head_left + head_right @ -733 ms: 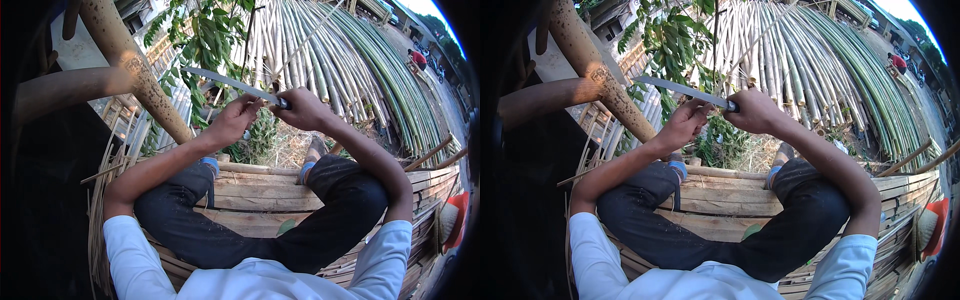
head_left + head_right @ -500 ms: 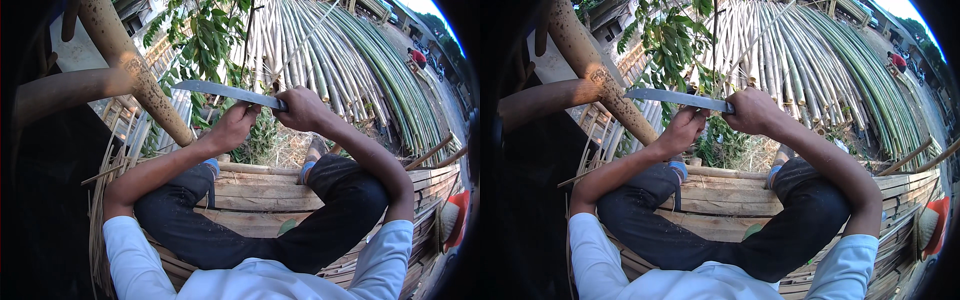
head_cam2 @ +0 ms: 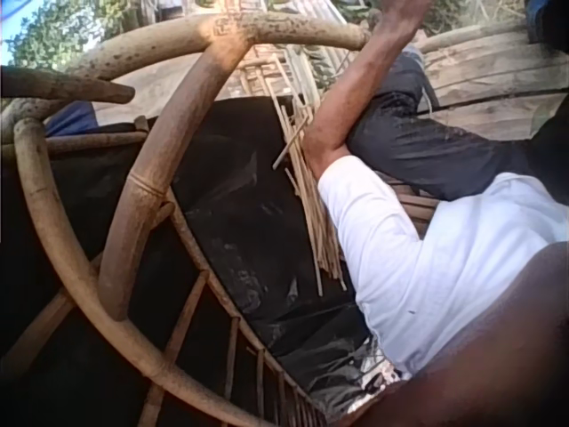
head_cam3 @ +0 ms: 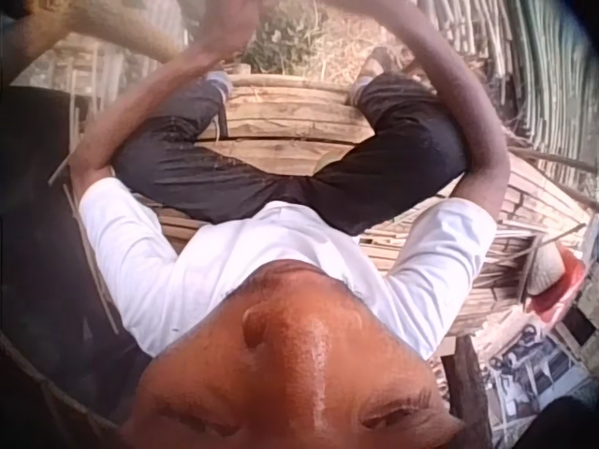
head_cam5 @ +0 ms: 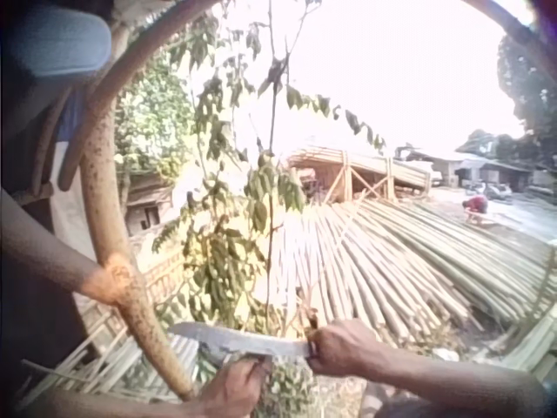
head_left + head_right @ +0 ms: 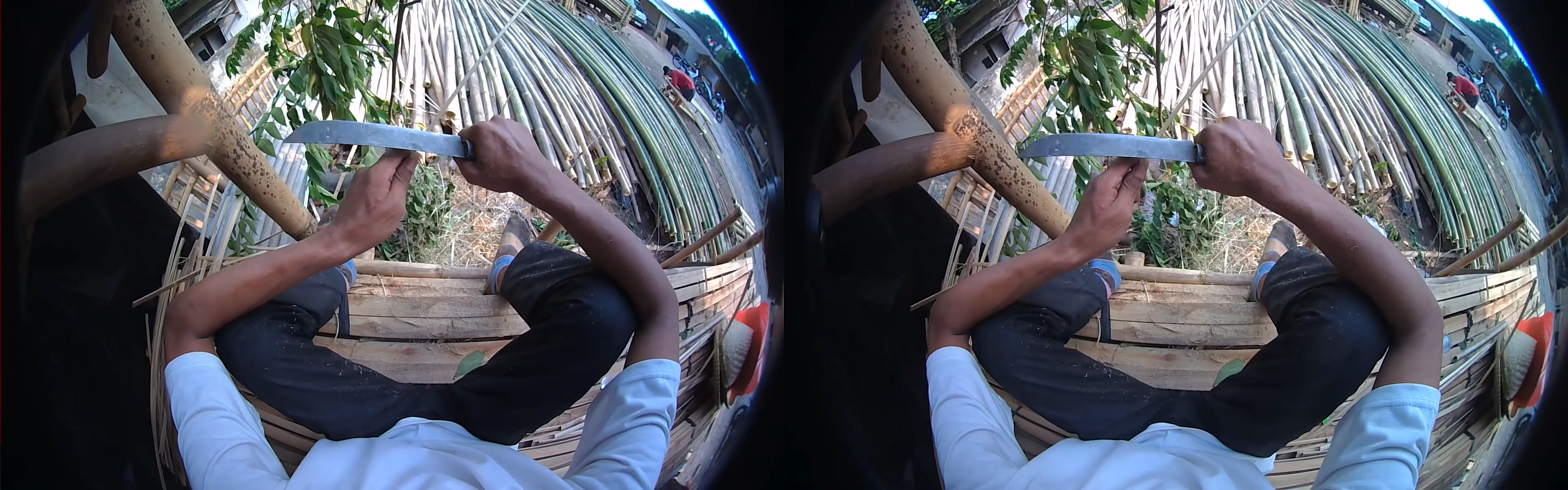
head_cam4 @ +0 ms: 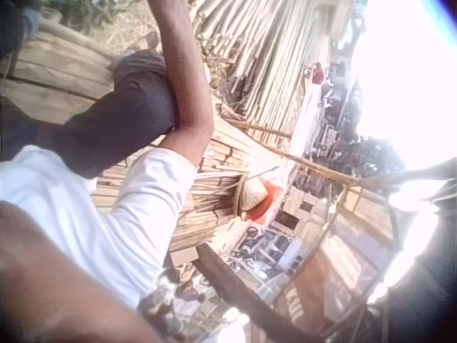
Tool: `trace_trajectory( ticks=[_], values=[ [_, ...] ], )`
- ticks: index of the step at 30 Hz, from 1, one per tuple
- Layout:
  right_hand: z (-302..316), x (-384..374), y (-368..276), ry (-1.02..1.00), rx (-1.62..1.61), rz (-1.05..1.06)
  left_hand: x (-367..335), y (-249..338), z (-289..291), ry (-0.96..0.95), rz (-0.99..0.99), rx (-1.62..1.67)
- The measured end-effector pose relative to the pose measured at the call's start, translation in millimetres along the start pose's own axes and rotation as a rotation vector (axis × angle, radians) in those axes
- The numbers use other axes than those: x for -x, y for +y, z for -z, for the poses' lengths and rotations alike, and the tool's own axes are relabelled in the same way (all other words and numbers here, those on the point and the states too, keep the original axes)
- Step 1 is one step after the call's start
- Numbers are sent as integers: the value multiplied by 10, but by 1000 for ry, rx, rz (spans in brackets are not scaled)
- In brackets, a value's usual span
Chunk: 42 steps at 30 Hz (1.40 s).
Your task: The person whittles and thins a bamboo stick using a machete while seated on a bamboo platform.
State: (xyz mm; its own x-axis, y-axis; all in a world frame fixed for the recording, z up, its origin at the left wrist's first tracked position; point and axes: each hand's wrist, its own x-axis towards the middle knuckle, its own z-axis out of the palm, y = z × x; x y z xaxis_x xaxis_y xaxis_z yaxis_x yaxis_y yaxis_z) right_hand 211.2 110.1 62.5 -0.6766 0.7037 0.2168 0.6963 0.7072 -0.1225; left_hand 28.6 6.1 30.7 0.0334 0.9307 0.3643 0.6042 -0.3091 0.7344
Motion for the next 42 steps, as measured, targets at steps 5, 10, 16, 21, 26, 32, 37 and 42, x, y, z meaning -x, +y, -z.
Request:
trace_trajectory(
  ticks=[5, 10, 16, 21, 26, 32, 37, 42],
  values=[
    [8, 54, 97, 40, 38, -26, -3, -12, 27, -17, -10, -3],
    [-77, 48, 254, 110, 53, 9, -9, -24, 33, -7, 3, -2],
    [-103, 42, 288, 138, 89, 20, 36, -25, 83, -26, 40, 21],
    [-82, 61, 386, 40, 48, -99, 43, -106, 105, -18, 23, -12],
    [-91, 113, 520, 125, 52, -119, 70, -108, 134, -12, -4, -39],
    [-83, 240, 897, 129, 22, -352, 192, -199, 178, -65, 2, -56],
    [-98, 299, 810, 122, 33, -343, 229, -249, 214, -105, 55, -60],
    [-69, 301, 598, 115, 44, -191, 246, -237, 207, -137, 44, -100]
  ],
)
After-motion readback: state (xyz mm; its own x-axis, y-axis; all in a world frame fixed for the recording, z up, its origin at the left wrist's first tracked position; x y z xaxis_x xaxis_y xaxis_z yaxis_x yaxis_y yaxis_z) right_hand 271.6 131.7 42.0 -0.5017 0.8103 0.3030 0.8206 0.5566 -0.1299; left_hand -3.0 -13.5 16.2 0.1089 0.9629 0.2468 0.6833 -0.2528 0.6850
